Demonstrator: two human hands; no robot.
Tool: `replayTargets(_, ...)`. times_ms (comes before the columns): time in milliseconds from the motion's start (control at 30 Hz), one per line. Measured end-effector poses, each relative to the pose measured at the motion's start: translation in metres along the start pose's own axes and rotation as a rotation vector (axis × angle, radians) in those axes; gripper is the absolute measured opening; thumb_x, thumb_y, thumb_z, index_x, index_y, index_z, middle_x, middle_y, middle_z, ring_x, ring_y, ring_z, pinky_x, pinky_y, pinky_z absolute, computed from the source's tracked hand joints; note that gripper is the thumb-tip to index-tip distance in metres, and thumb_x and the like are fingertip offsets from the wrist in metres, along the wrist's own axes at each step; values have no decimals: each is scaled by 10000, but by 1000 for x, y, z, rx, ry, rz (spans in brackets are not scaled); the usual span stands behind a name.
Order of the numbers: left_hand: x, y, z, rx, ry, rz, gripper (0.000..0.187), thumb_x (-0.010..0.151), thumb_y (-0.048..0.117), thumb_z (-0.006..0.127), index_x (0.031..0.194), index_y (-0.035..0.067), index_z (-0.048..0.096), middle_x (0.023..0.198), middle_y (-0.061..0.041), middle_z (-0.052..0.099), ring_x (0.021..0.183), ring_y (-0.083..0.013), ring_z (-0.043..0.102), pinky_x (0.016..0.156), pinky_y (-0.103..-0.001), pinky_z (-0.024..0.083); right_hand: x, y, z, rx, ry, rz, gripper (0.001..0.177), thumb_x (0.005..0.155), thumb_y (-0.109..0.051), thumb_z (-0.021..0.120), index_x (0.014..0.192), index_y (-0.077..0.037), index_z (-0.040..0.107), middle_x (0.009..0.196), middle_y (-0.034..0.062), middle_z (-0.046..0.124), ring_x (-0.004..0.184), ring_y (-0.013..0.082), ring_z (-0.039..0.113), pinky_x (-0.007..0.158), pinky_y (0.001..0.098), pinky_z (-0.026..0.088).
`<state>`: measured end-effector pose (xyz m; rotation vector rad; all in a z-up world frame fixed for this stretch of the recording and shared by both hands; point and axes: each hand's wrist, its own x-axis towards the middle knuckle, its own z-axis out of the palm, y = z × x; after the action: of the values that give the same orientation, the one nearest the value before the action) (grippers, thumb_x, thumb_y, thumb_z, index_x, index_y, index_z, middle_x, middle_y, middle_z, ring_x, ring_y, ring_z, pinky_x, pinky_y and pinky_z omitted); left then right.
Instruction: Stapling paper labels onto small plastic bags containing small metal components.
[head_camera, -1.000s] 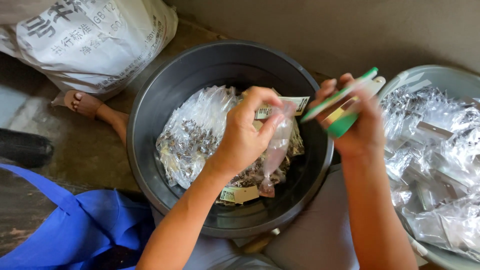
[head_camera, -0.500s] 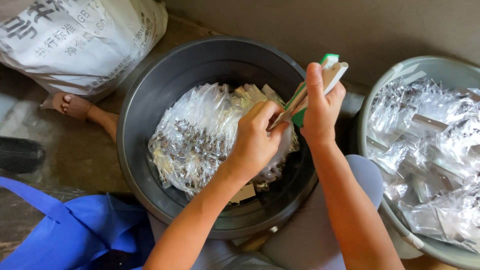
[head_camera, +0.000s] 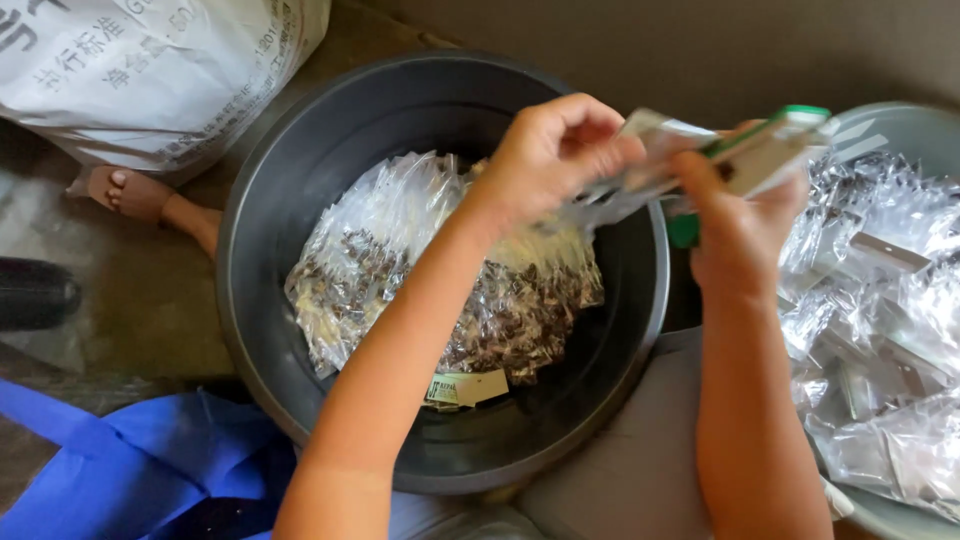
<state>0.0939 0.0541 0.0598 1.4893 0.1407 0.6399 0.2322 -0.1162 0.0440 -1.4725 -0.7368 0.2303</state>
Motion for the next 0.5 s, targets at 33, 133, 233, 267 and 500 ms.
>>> replayTargets(33,4,-28,-7,-2,-1,-4,322,847,333,782,986,48,719,811,-21,718,694,-64,611,616,-194,482,-1,0,-4,-2,2,4,311,917,0,736,1167,-46,556,1065,79,617,873,156,631,773,250,561)
replayTargets(133,5,-127,-27,82,280,-198,296,913,305,672,978,24,738,820,-83,738,788,-172,765,666,-293,664,-2,0,-15,-12,89,-13,280,982,2,706,1181,-38,514,1107,81,589,936,158,608,878,292,558)
replayTargets(233,-19,-213,-35,809,549,-217,414,902,376,632,670,48,529,625,-153,648,563,-450,546,590,-534,442,-5,-4,-18,-25,137,5,245,992,-9,729,1130,-58,533,1059,44,600,883,110,569,840,243,512)
replayTargets(267,-24,-209,-30,791,381,-656,426,961,491,565,823,87,555,689,-67,580,559,-266,465,535,-369,403,-5,-6,-18,-47,143,24,249,987,-4,724,1145,-56,538,1079,46,608,914,115,583,868,243,516)
replayTargets(500,-38,-185,-9,328,423,-839,142,914,86,669,977,112,544,898,-41,620,674,-128,566,561,-233,547,-6,-4,-20,-14,140,45,275,963,20,709,1172,-44,543,1085,57,611,923,122,591,868,244,519)
